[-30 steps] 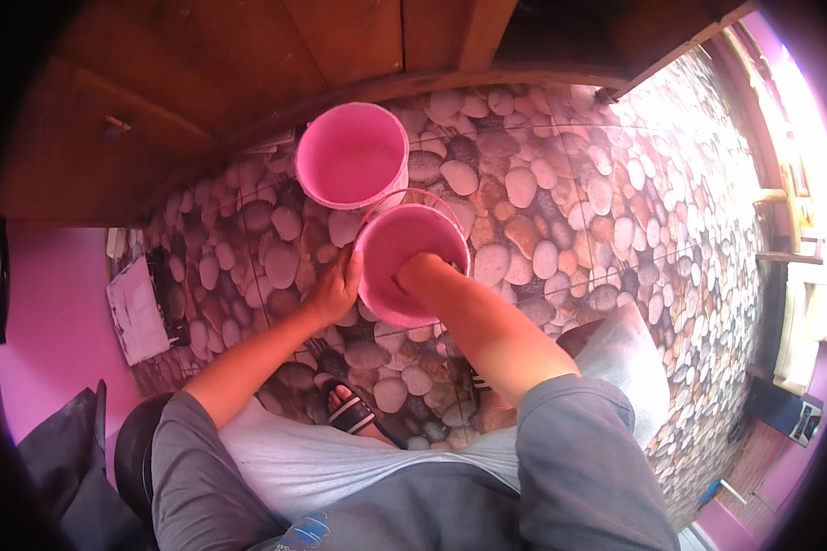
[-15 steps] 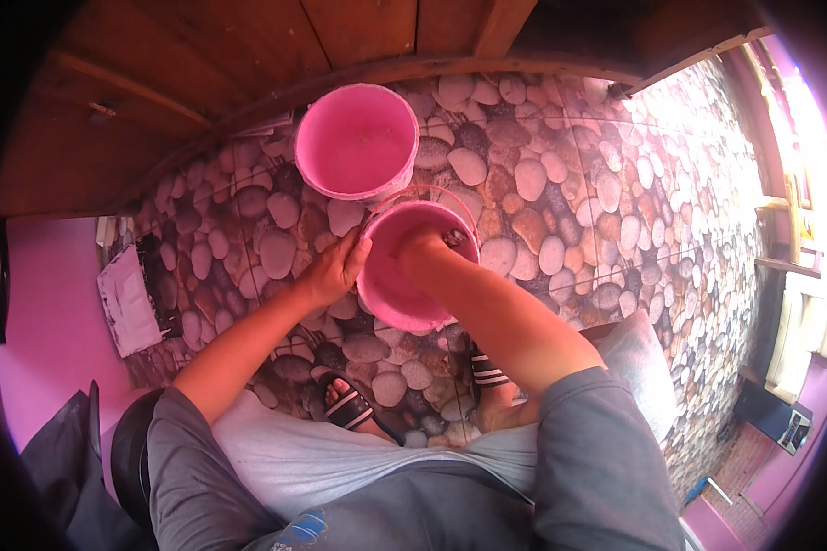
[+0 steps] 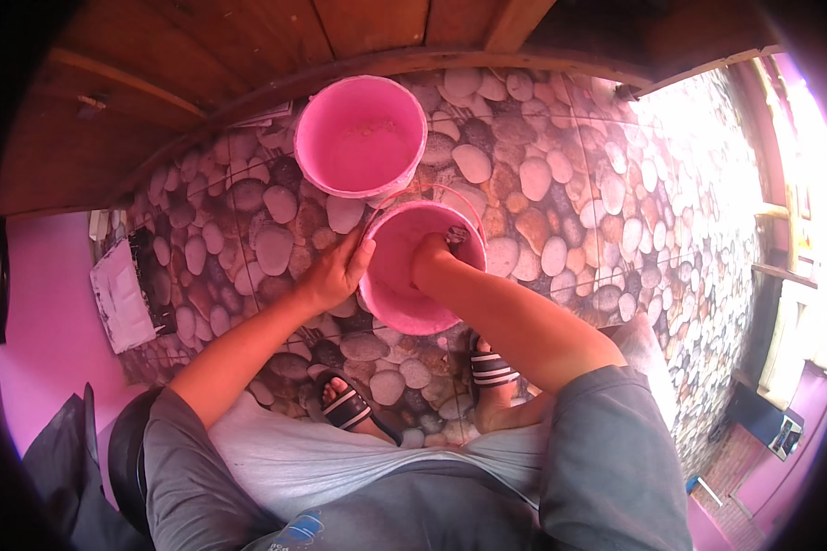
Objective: The person mixes liquid from a black bag and a small green bag into a pink bucket, adds more liquid, and then uses a scraper to stir the mixture inside the bucket.
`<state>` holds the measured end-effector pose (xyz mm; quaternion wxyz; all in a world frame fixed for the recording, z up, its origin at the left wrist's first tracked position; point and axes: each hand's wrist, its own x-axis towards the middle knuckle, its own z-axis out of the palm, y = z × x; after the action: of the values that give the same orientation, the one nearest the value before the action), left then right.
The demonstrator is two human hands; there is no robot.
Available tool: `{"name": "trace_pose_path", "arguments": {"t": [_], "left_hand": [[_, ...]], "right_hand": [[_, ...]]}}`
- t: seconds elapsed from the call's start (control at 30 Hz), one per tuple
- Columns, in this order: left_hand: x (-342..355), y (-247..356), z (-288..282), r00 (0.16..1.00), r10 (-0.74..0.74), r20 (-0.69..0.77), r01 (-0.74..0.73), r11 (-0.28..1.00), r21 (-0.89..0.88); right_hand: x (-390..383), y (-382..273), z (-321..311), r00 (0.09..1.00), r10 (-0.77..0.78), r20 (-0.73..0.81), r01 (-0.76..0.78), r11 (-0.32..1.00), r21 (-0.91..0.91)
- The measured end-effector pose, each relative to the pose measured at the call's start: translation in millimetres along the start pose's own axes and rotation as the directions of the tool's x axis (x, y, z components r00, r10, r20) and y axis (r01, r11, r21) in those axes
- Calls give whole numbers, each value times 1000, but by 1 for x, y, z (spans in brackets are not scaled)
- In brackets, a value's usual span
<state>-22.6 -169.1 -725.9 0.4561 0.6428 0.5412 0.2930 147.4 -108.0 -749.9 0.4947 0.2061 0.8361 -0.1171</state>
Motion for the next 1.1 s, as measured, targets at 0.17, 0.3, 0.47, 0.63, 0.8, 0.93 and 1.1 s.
{"name": "trace_pose_path", "arguments": {"t": [0.17,0.3,0.47,0.63,0.8,0.93,1.1], "left_hand": [[0,0,2,996,38,-75,-37,999,12],[-1,3,0,999,-27,-33,26,1000,-16],[0,2,2,999,-32,-40,29,998,-55],[-3,9,16,984,-86,-155,76,995,-71],[-2,11,21,981,-145,-126,138,988,-63],[3,15,24,987,-143,-69,137,987,-82],[-2,25,44,978,-187,-98,162,963,-216]], "right_hand": [[1,-3,17,989,-62,-132,51,995,-90],[-6,2,16,962,-148,-230,139,989,-57],[-3,1,17,981,-132,-144,115,986,-121],[3,1,19,985,-125,-123,113,988,-103],[-4,2,28,956,-146,-253,152,988,3],[-17,-1,23,969,-140,-203,171,975,145],[-23,-39,54,970,104,-219,21,862,506]]}}
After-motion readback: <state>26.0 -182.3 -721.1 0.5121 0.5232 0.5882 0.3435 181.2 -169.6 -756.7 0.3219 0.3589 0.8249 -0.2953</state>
